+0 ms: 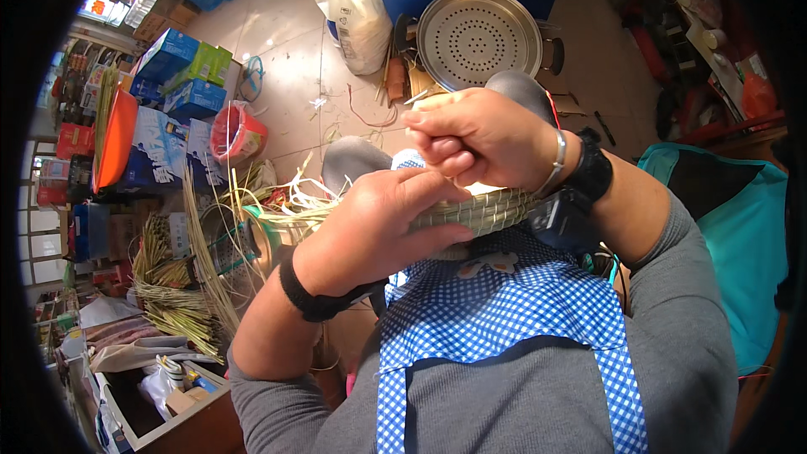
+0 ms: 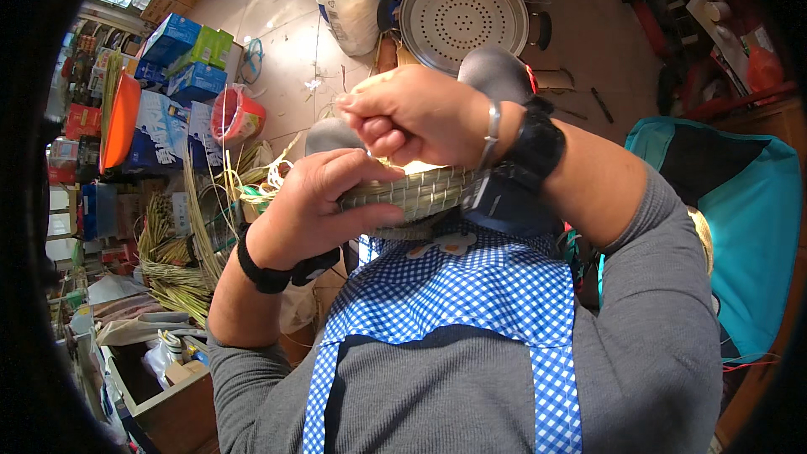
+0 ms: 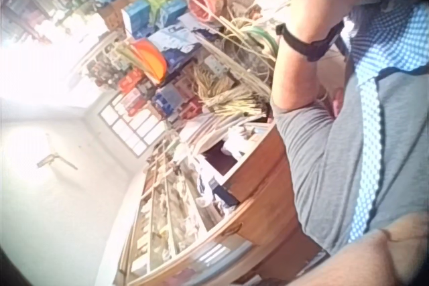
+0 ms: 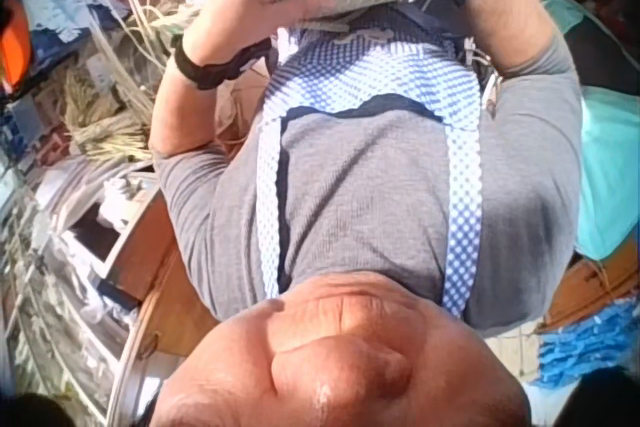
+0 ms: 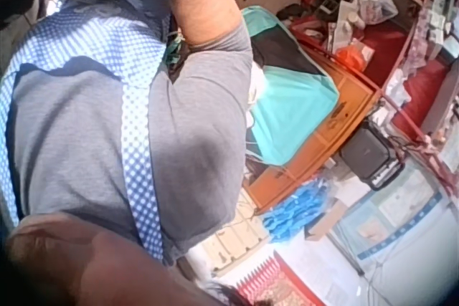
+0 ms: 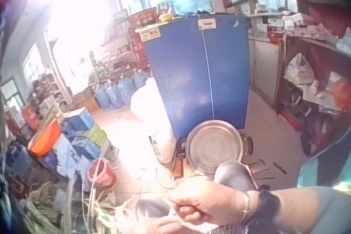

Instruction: The person weaves a small basket by hand using dried plant fibers, repeatedly threading strands through the rim and tightening the weave. The person occasionally lifts the basket to check its shape and continues weaving around the circumference.

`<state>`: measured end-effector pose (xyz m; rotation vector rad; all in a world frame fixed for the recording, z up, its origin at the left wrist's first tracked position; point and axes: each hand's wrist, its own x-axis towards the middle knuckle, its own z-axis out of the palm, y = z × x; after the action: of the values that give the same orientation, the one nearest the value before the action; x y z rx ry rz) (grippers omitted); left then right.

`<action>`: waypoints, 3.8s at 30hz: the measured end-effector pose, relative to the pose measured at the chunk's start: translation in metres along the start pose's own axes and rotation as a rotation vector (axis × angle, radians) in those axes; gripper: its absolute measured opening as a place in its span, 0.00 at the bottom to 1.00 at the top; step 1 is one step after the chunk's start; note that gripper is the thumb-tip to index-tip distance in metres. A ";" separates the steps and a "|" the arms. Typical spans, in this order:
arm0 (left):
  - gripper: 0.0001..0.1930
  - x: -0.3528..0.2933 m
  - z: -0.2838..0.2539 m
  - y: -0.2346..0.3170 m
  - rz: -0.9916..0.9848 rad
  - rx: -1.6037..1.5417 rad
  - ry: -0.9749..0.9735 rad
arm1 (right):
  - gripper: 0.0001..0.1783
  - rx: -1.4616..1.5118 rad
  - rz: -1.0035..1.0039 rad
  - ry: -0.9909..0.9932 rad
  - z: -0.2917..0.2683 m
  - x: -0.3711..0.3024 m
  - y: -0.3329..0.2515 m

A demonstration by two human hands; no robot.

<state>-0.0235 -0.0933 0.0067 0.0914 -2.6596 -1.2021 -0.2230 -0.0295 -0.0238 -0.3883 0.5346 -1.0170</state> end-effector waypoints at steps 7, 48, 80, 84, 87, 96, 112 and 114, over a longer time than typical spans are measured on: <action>0.15 -0.002 0.004 0.005 -0.056 -0.005 -0.025 | 0.12 -0.179 -0.002 0.260 0.006 0.017 0.004; 0.05 0.019 0.009 0.011 -0.289 -0.204 0.147 | 0.04 -1.999 -0.749 0.482 0.096 -0.099 -0.114; 0.05 0.001 0.008 0.006 -0.440 -0.364 0.146 | 0.08 -1.111 -0.847 0.409 0.022 -0.071 0.053; 0.05 0.000 0.006 0.006 -0.461 -0.380 0.136 | 0.09 -1.089 -0.856 0.406 0.019 -0.070 0.055; 0.05 0.001 0.007 0.007 -0.451 -0.367 0.138 | 0.08 -1.105 -0.859 0.401 0.018 -0.070 0.056; 0.05 0.000 0.014 0.012 -0.302 -0.183 0.197 | 0.07 -1.557 -0.916 0.315 0.025 -0.064 0.046; 0.08 0.000 0.019 0.061 0.367 0.418 -0.096 | 0.15 -1.124 0.038 0.230 0.025 -0.086 -0.003; 0.09 0.004 0.023 0.068 0.464 0.454 -0.105 | 0.13 -0.831 0.331 -0.171 0.011 -0.076 0.011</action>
<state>-0.0304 -0.0323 0.0435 -0.4990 -2.7692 -0.4666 -0.2401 0.0428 -0.0026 -1.0722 0.8235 -0.3962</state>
